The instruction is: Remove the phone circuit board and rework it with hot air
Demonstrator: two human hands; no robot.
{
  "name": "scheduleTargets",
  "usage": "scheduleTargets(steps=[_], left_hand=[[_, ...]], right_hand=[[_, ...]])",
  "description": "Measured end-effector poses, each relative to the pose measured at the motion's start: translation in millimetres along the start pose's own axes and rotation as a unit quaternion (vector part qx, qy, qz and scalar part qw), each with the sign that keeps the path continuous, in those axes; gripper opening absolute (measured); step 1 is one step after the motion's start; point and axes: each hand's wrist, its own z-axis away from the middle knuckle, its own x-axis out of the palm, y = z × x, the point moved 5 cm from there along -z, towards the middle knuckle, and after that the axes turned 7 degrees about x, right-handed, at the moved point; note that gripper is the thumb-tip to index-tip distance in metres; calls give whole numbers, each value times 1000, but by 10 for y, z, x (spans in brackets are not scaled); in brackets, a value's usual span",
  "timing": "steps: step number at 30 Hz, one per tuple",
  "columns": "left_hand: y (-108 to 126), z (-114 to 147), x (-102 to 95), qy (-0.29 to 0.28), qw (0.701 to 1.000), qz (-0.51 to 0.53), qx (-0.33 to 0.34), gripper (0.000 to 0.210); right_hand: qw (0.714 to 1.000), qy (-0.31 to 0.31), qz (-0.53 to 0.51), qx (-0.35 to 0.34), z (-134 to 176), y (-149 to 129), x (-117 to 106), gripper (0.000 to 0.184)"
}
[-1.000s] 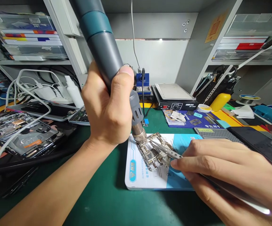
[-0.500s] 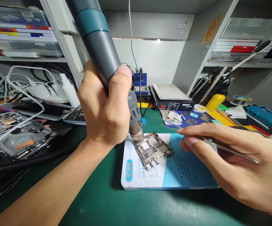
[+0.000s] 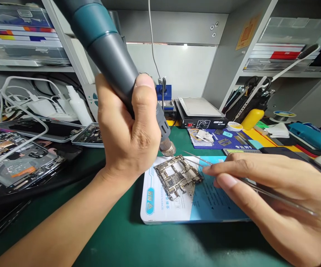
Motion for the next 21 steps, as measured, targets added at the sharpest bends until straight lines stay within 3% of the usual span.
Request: scheduleTargets(steps=[4, 12, 21], left_hand=[[-28, 28, 11, 8, 1000, -6, 22, 16], [-44, 84, 30, -34, 999, -11, 3, 13], [-59, 55, 42, -27, 1000, -3, 8, 19]], right_hand=[[999, -22, 13, -34, 83, 24, 37, 22], [997, -46, -13, -58, 67, -4, 62, 21], [997, -67, -3, -41, 76, -45, 65, 21]])
